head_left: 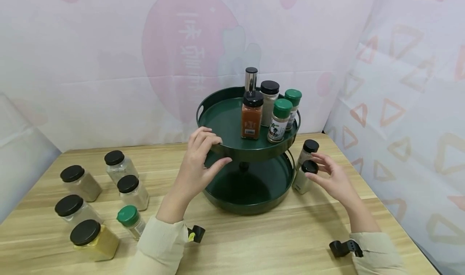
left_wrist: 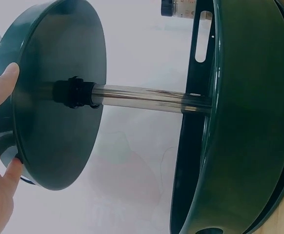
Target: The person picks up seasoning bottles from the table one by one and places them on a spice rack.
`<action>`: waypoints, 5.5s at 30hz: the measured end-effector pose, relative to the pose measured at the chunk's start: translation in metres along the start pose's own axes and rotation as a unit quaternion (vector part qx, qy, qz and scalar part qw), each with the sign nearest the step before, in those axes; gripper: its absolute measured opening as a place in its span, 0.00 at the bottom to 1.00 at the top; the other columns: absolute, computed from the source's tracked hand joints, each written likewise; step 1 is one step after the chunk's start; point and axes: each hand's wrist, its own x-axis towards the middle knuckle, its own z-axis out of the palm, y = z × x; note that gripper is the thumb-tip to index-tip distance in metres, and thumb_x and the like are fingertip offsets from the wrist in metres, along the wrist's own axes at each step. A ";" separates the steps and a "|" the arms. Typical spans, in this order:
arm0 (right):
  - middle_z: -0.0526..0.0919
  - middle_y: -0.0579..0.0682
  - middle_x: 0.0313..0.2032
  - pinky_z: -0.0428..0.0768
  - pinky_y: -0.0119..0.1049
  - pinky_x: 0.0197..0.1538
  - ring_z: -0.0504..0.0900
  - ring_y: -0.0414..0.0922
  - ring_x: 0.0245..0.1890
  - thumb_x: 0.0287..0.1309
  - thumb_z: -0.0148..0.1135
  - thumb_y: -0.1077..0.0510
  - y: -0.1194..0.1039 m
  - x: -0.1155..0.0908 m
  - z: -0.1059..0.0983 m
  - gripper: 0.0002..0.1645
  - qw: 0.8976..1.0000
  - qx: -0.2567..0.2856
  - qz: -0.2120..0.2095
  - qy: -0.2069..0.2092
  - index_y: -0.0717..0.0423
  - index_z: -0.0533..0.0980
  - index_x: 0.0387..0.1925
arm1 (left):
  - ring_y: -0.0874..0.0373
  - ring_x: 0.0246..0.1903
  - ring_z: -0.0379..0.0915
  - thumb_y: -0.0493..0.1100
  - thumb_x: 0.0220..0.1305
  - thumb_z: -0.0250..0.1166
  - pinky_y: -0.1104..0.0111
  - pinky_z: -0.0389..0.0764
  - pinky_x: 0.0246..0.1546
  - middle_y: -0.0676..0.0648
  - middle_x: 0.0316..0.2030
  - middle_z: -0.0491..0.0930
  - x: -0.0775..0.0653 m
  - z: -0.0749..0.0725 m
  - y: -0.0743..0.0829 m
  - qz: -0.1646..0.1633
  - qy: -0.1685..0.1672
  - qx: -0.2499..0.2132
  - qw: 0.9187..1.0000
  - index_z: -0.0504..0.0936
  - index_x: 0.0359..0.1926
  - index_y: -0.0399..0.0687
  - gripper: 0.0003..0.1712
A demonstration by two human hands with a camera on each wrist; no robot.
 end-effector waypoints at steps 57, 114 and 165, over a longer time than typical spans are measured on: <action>0.69 0.64 0.56 0.82 0.33 0.39 0.80 0.56 0.44 0.49 0.69 0.59 -0.009 0.009 -0.005 0.43 0.998 0.001 -0.036 -0.058 0.51 0.60 0.65 | 0.50 0.62 0.56 0.46 0.51 0.71 0.57 0.66 0.61 0.46 0.46 0.72 -0.004 0.011 0.017 -0.012 0.018 0.039 0.999 0.75 0.47 0.45 0.24; 0.71 0.53 0.53 0.82 0.30 0.34 0.79 0.32 0.39 0.46 0.71 0.63 -0.057 0.004 -0.017 0.46 0.994 0.004 -0.112 -0.001 0.43 0.61 0.66 | 0.52 0.71 0.45 0.43 0.41 0.75 0.44 0.53 0.65 0.47 0.64 0.65 0.014 -0.029 -0.036 -0.015 -0.052 -0.003 0.999 0.65 0.64 0.48 0.47; 0.82 0.47 0.45 0.82 0.27 0.34 0.83 0.40 0.39 0.38 0.62 0.83 -0.141 0.015 -0.072 0.47 0.964 0.110 -0.241 0.033 0.63 0.63 0.64 | 0.42 0.59 0.62 0.43 0.35 0.78 0.59 0.65 0.63 0.43 0.43 0.76 0.000 0.003 -0.007 0.083 0.108 -0.009 0.991 0.79 0.44 0.42 0.30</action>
